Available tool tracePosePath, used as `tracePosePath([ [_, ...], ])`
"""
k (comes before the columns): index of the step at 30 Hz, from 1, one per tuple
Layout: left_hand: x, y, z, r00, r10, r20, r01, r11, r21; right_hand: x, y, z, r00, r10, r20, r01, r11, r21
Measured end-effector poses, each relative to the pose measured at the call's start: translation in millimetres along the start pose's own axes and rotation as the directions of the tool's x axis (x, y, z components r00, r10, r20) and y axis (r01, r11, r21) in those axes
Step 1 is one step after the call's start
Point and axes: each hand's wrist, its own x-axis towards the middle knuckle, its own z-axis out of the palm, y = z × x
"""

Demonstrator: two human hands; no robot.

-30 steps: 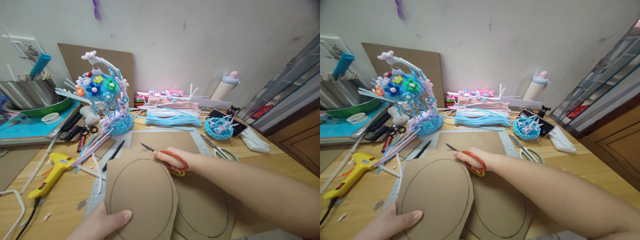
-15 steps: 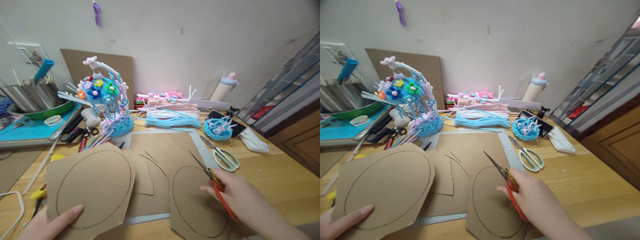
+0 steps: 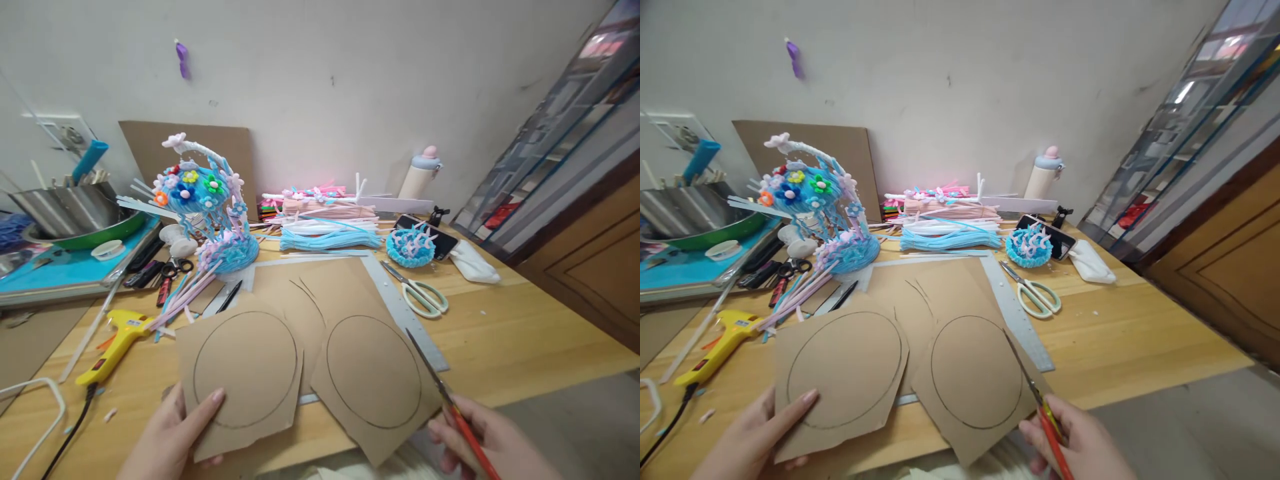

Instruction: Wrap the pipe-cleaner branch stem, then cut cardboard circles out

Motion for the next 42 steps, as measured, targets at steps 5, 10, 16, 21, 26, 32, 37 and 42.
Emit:
tracePosePath([
  [5, 3.5, -8.5, 14.3, 0.999, 0.052, -0.002, -0.051, 0.974, 0.222, -5.2, -10.3, 17.2, 0.99, 0.057, -0.13, -0.02, 0.962, 0.273],
  [10, 3.2, -17.6, 20.7, 0.994, 0.113, 0.006, -0.111, 0.964, 0.24, -8.2, -19.2, 13.1, 0.983, 0.015, -0.184, 0.036, 0.961, 0.273],
  [16, 30.9, -11.1, 15.9, 0.98, 0.198, 0.024, -0.198, 0.943, 0.266, 5.8, -20.2, -12.3, 0.849, -0.325, -0.417, 0.201, 0.928, -0.314],
  [21, 39.9, -0.4, 21.8, 0.754, 0.651, -0.088, -0.518, 0.672, 0.53, 17.2, -22.3, -22.6, 0.831, -0.427, -0.356, 0.203, 0.829, -0.521],
  [26, -13.6, -5.4, 67.1, 0.93, 0.241, 0.277, -0.245, 0.969, -0.021, 27.1, -15.1, -19.5, 0.876, -0.436, -0.205, 0.314, 0.84, -0.443],
  [32, -37.1, -6.8, 97.4, 0.902, -0.131, 0.411, 0.281, 0.902, -0.329, 29.2, -13.5, -17.7, 0.856, -0.476, -0.202, 0.317, 0.791, -0.523],
  [37, -29.3, -8.9, 95.1, 0.9, -0.183, 0.396, 0.329, 0.881, -0.34, 27.7, -19.8, -17.5, 0.85, -0.494, -0.184, 0.304, 0.744, -0.596],
  [42, -31.2, -18.0, 100.2, 0.827, -0.175, 0.534, 0.343, 0.91, -0.234, 29.5, -22.4, -17.8, 0.831, -0.532, -0.16, 0.308, 0.681, -0.664],
])
